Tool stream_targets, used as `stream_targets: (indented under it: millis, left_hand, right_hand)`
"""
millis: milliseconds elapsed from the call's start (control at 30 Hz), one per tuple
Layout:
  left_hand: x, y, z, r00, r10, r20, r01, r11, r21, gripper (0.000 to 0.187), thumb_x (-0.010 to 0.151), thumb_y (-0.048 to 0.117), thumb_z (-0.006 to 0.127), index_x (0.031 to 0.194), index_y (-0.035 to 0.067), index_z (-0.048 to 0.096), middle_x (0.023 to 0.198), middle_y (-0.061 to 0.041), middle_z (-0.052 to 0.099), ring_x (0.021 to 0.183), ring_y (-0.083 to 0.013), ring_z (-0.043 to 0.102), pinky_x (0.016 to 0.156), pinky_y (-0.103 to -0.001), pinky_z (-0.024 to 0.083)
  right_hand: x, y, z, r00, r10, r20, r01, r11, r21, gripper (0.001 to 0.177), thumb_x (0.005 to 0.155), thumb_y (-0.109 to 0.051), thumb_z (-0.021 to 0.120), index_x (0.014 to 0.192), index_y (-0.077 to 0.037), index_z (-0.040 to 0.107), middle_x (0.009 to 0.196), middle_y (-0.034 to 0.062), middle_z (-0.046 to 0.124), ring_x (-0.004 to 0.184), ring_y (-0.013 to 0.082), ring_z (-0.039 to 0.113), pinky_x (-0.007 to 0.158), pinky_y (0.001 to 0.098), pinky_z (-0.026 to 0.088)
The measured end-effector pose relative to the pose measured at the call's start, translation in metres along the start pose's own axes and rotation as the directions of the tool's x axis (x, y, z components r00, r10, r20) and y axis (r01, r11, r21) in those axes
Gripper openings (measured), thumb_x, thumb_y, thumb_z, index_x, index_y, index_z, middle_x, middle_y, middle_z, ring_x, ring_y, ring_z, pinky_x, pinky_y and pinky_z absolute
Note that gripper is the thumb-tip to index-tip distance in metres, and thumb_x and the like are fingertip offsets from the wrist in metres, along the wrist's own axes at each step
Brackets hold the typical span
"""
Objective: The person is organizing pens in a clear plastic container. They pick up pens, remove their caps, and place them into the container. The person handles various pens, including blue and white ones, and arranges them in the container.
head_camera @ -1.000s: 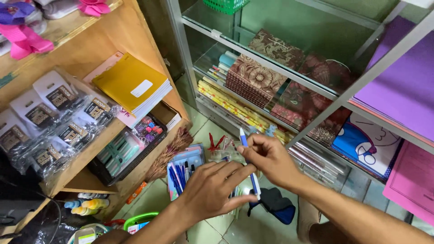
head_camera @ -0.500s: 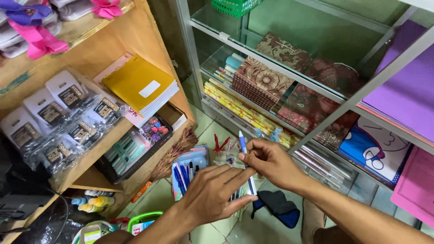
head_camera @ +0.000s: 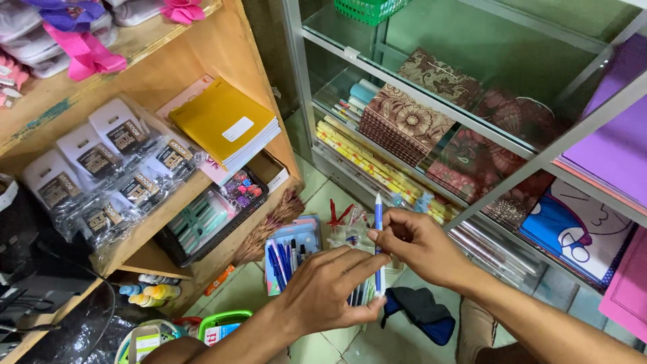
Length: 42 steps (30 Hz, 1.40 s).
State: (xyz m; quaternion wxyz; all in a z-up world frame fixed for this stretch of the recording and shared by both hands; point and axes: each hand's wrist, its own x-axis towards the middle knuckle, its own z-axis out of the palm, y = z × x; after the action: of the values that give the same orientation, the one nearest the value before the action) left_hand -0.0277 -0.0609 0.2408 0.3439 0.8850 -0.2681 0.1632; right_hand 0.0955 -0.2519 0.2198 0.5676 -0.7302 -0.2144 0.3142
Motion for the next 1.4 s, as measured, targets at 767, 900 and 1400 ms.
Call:
stream_targets:
  millis: [767, 900, 1400]
  left_hand:
    - [-0.003, -0.002, 0.012, 0.994, -0.067, 0.083, 0.068, 0.998, -0.017, 0.049, 0.085, 0.024, 0.081, 0.128, 0.005, 0.066, 0.105, -0.012, 0.069, 0.095, -0.0311, 0.07, 0.084, -0.041, 0.058]
    - [0.001, 0.001, 0.008, 0.993, -0.09, 0.078, 0.09, 0.996, -0.002, 0.051, 0.085, 0.022, 0.08, 0.131, 0.006, 0.064, 0.112, -0.012, 0.068, 0.095, -0.0317, 0.069, 0.082, -0.042, 0.057]
    - [0.013, 0.0, -0.016, 0.972, -0.206, 0.113, 0.208, 0.978, 0.001, 0.064, 0.079, 0.0, 0.068, 0.14, 0.015, 0.063, 0.116, -0.011, 0.064, 0.082, -0.0289, 0.068, 0.07, -0.04, 0.056]
  right_hand:
    - [-0.006, -0.011, -0.004, 0.999, -0.042, -0.028, 0.034, 0.97, -0.241, 0.03, 0.094, -0.025, 0.07, 0.076, -0.002, 0.066, 0.057, -0.0027, 0.059, 0.054, 0.0042, 0.046, 0.048, 0.0268, 0.038]
    - [-0.006, -0.008, -0.008, 0.996, -0.068, -0.052, 0.06, 0.987, -0.149, 0.026, 0.095, -0.022, 0.069, 0.08, -0.001, 0.067, 0.062, -0.002, 0.06, 0.058, 0.0042, 0.048, 0.05, 0.0263, 0.04]
    - [-0.011, -0.031, -0.041, 0.933, -0.237, -0.27, 0.191, 0.964, -0.185, 0.017, 0.092, -0.012, 0.069, 0.108, -0.005, 0.068, 0.085, -0.0003, 0.073, 0.073, 0.0047, 0.063, 0.063, 0.0227, 0.052]
